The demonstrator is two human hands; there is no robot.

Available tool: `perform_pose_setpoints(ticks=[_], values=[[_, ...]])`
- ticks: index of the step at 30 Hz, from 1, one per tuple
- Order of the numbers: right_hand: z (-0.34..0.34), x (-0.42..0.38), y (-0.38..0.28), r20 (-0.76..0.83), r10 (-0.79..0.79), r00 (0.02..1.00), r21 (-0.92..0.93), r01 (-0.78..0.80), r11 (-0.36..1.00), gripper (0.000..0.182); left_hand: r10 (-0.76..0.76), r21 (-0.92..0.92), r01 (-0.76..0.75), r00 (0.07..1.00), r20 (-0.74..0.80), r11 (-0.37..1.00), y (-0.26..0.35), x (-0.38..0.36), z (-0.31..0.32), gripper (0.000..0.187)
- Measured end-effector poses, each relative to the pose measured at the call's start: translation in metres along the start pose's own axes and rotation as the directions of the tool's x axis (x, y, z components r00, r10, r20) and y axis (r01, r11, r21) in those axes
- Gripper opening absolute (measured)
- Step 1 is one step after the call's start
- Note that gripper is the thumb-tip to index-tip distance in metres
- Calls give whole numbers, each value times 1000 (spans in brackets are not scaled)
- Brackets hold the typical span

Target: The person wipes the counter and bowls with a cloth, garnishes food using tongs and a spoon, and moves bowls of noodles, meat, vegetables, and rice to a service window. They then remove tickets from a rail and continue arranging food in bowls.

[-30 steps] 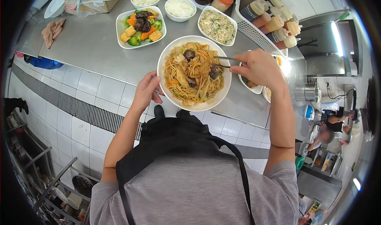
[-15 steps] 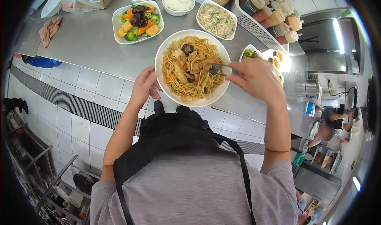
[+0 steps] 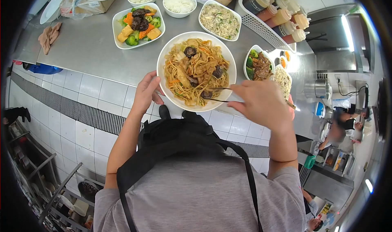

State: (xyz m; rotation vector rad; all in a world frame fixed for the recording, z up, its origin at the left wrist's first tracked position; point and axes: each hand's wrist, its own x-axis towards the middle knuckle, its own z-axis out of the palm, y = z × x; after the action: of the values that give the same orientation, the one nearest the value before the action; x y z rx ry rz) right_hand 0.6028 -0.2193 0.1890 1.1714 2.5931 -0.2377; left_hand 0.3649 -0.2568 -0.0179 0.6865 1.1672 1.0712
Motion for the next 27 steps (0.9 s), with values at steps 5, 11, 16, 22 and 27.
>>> perform_pose_setpoints(ticks=[5,11,16,22,27], values=[[-15,-10,14,-168,131,977,67,-121,990,31,2,8,-2,1000,6,1000,2,0,0,46],[14,-11,28,-336,231,913,391,-88,916,37,-18,186,33,997,-80,982,23,-4,14,34],[50,-52,66,-345,622,703,872,-4,489,34,64,308,-23,991,-121,951,21,11,16,31],[81,-136,126,-379,916,132,922,141,361,25,80,407,-14,986,-145,914,28,26,6,35],[178,-238,228,-420,864,-278,904,-46,425,19,566,789,-70,736,-372,610,46,-12,34,33]])
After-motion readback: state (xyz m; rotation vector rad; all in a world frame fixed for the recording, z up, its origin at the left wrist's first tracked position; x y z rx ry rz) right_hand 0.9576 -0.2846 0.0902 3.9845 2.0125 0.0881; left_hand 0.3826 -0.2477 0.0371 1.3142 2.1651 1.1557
